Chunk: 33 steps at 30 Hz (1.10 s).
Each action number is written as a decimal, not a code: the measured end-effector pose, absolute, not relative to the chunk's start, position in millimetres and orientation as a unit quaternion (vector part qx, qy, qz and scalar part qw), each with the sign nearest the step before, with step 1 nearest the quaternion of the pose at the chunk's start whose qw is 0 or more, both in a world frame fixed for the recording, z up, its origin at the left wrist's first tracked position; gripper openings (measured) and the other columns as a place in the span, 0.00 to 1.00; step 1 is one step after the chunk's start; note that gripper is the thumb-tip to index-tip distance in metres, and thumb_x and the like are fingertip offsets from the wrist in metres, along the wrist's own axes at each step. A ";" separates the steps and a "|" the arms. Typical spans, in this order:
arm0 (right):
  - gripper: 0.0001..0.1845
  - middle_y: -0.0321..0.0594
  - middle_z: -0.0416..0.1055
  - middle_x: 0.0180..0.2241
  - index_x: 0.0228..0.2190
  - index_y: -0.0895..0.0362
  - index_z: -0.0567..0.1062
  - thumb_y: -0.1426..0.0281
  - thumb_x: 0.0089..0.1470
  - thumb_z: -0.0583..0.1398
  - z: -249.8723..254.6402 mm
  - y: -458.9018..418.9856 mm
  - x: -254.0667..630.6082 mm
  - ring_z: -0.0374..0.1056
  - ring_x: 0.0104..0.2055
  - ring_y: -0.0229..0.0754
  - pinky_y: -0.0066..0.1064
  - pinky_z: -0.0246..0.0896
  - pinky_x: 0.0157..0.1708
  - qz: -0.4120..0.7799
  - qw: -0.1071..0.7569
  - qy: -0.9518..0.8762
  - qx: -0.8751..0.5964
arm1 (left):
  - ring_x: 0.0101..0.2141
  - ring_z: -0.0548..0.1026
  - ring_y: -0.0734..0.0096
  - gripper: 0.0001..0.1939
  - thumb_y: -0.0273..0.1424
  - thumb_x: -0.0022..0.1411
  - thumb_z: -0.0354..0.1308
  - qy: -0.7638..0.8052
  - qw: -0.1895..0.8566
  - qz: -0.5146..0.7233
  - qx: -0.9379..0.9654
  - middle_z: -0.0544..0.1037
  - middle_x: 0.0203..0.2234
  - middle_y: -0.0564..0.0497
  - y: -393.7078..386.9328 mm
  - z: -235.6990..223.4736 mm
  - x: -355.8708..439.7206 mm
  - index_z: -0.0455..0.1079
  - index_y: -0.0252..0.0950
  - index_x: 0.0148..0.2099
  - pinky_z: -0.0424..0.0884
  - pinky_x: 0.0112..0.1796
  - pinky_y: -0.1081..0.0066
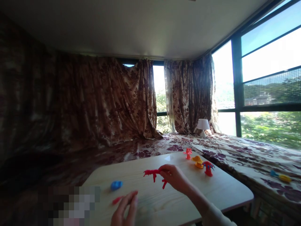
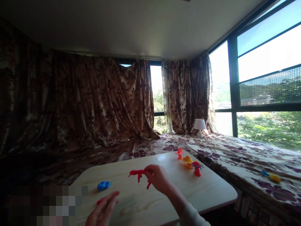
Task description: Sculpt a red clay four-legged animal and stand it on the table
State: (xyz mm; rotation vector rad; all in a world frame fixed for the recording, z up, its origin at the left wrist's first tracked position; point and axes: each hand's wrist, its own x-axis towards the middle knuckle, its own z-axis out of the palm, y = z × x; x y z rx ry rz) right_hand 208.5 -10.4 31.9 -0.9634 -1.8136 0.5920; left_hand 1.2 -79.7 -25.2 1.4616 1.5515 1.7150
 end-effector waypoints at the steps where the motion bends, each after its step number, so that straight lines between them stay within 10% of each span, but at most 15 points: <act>1: 0.11 0.37 0.75 0.24 0.29 0.61 0.78 0.64 0.54 0.61 30.6 -3.5 208.4 0.72 0.26 0.39 0.31 0.69 0.27 0.233 0.462 -0.757 -0.399 | 0.46 0.76 0.54 0.25 0.48 0.51 0.54 0.561 0.180 0.577 0.565 0.81 0.42 0.44 -71.1 -22.3 -4.8 0.76 0.35 0.42 0.71 0.47 0.62; 18: 0.16 0.46 0.79 0.35 0.44 0.62 0.77 0.69 0.56 0.56 5.6 8.6 215.7 0.76 0.33 0.44 0.32 0.69 0.33 0.183 0.412 -0.795 -0.407 | 0.37 0.78 0.67 0.10 0.32 0.61 0.55 0.511 0.191 0.371 0.752 0.82 0.32 0.52 -12.8 14.3 16.9 0.76 0.35 0.37 0.71 0.42 0.67; 33: 0.09 0.39 0.74 0.39 0.38 0.59 0.74 0.66 0.61 0.58 8.3 8.5 217.4 0.72 0.38 0.40 0.38 0.68 0.39 0.090 0.241 -0.864 -0.433 | 0.42 0.75 0.65 0.12 0.38 0.62 0.56 0.592 0.036 0.214 0.776 0.78 0.35 0.51 -6.0 16.1 21.4 0.72 0.34 0.39 0.67 0.48 0.55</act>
